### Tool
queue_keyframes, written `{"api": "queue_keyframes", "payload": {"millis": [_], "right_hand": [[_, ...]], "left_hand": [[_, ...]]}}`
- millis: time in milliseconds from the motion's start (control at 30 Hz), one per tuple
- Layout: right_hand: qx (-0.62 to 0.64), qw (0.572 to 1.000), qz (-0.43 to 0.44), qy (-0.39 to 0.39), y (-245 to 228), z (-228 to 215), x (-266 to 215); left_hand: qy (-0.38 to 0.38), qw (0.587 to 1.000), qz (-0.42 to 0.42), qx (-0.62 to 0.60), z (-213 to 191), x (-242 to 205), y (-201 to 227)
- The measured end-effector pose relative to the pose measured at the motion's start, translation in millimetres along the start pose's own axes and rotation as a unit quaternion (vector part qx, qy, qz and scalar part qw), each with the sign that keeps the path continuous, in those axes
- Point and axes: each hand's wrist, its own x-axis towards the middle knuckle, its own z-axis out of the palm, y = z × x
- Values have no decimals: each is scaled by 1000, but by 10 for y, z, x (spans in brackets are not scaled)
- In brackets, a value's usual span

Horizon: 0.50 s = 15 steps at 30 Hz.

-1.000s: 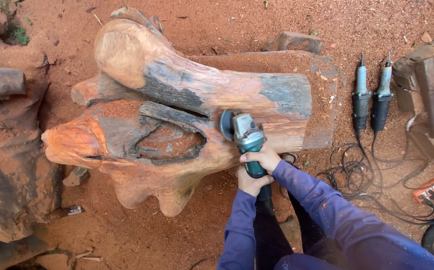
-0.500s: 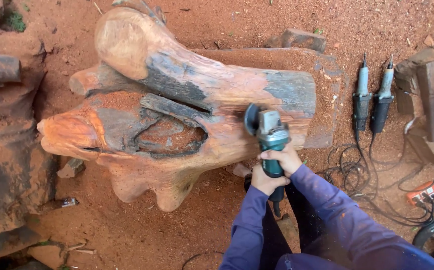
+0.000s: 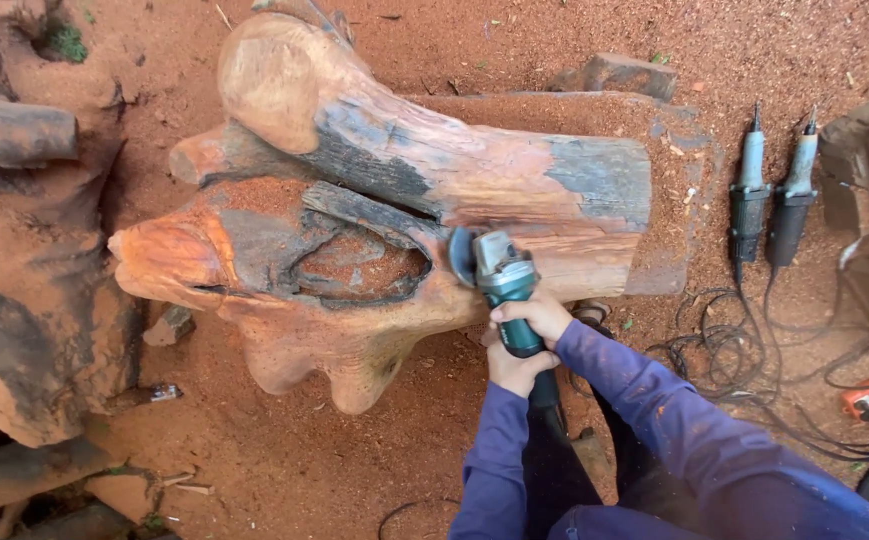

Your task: Using a handheld angle grinder with a sanding disc to smooth and shape a large, irregular piece of raw wood.

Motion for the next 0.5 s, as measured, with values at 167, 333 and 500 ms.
{"api": "queue_keyframes", "payload": {"millis": [167, 333, 500], "right_hand": [[60, 995, 33, -75, -314, 365, -8], [81, 994, 68, -41, -185, 206, 39], [43, 998, 36, -28, -325, 28, -126]], "left_hand": [[54, 997, -42, 20, -189, 210, -638], [46, 998, -37, 37, -144, 282, -725], [33, 997, -46, 54, 44, 229, -791]]}}
